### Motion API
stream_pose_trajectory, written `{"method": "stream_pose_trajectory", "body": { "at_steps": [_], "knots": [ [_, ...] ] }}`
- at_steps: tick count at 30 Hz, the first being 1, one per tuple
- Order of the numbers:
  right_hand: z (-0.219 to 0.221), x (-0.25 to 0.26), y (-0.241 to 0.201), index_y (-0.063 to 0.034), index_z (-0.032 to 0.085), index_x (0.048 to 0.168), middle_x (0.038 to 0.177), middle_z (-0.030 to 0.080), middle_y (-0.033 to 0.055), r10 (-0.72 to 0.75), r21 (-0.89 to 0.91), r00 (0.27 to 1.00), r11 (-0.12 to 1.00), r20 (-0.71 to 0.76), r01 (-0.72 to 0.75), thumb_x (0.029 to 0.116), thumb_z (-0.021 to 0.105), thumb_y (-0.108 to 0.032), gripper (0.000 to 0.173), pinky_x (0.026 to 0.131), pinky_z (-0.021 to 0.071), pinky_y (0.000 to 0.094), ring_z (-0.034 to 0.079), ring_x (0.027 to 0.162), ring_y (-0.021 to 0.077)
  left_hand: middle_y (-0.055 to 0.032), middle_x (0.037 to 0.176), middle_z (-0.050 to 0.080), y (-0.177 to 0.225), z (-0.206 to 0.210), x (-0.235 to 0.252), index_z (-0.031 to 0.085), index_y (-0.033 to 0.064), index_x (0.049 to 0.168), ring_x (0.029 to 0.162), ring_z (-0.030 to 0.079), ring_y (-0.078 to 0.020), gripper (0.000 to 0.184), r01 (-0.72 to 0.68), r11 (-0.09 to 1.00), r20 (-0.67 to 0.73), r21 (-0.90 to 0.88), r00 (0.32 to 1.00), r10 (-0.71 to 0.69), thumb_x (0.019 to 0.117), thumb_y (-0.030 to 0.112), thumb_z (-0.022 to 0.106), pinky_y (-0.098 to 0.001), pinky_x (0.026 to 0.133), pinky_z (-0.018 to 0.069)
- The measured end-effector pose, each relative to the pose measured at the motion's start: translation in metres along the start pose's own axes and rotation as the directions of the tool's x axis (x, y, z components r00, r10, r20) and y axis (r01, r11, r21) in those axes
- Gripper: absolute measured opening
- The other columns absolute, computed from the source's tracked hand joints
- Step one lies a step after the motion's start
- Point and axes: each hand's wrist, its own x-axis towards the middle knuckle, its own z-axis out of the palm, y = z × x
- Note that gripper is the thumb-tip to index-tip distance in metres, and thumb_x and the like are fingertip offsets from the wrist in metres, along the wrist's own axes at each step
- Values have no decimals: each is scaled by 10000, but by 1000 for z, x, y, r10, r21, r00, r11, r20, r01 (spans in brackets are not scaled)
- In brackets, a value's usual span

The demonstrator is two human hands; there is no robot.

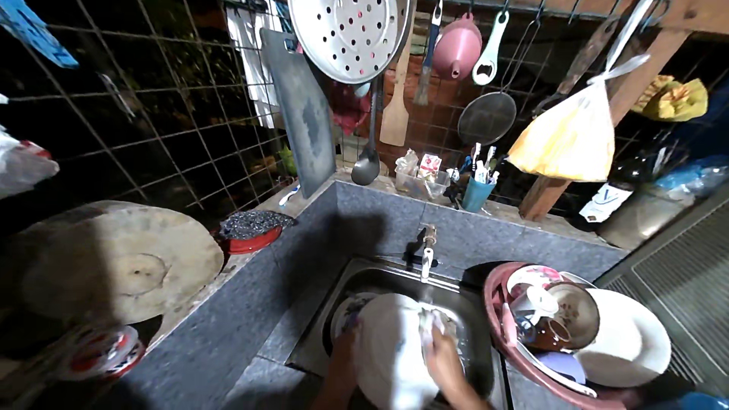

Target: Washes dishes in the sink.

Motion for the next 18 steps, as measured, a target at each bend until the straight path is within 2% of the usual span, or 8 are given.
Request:
{"method": "stream_pose_trajectory", "body": {
  "at_steps": [2,4,6,9,11,13,15,18],
  "knots": [
    [-9,30,-31,-34,574,1441,1563,446,236,107,-122,991,988,83,-97,1048,511,-262,458,1138,443,504,525,1377,382,-220,1331,613,-4,16,-7,588,-32,1340,1238,587,-283,414,-69,995,63,73,996,65,1099,277,456,-453,1068,468],
    [4,16,-60,-16,534,1466,1579,410,255,-16,-156,978,987,207,49,1001,562,-192,498,1153,420,511,483,1407,396,-244,1309,623,-12,29,-10,596,-60,1326,1228,593,-307,391,-173,975,81,139,983,163,1097,218,442,-460,1071,464],
    [18,-29,-72,-31,546,1469,1600,387,250,-205,-178,923,946,326,273,1010,560,-168,480,1197,348,543,385,1478,409,-258,1420,549,-21,24,-8,516,-58,1423,1331,524,-328,421,-170,974,54,152,985,164,1107,188,387,-466,1141,408],
    [41,-73,-27,-76,726,1272,1423,617,187,-418,-131,908,902,-19,412,980,601,-200,342,1170,408,543,538,1381,365,-219,1446,549,-14,1,4,522,-19,1436,1352,519,-307,487,-52,993,-110,107,992,63,1119,320,376,-472,1142,402],
    [29,-56,1,33,657,1330,1483,538,253,-277,-26,955,961,-108,276,984,527,-193,433,1177,397,549,498,1408,397,-201,1421,572,-3,-13,10,547,-10,1412,1324,541,-276,515,-31,997,-111,65,993,39,1110,377,389,-462,1124,421],
    [5,-15,-2,-2,566,1443,1561,455,230,5,35,999,999,-40,-3,1020,518,-202,471,1179,404,511,480,1426,364,-190,1402,588,2,-15,6,565,-7,1393,1303,555,-257,486,-32,997,-46,68,998,36,1106,357,417,-445,1106,439],
    [-6,22,-28,-42,540,1477,1577,441,212,117,-73,993,991,27,-114,1035,524,-212,473,1161,421,502,493,1416,361,-200,1388,592,8,-3,-3,568,-15,1384,1292,562,-266,455,-74,991,36,112,997,70,1105,319,433,-447,1102,443],
    [20,-1,-61,-6,496,1501,1620,359,238,-123,-216,971,962,208,168,1003,540,-143,518,1192,367,511,396,1480,380,-233,1318,618,4,16,-8,602,-41,1327,1239,582,-321,439,-134,971,37,200,991,129,1101,301,444,-495,1075,452]
  ]
}}
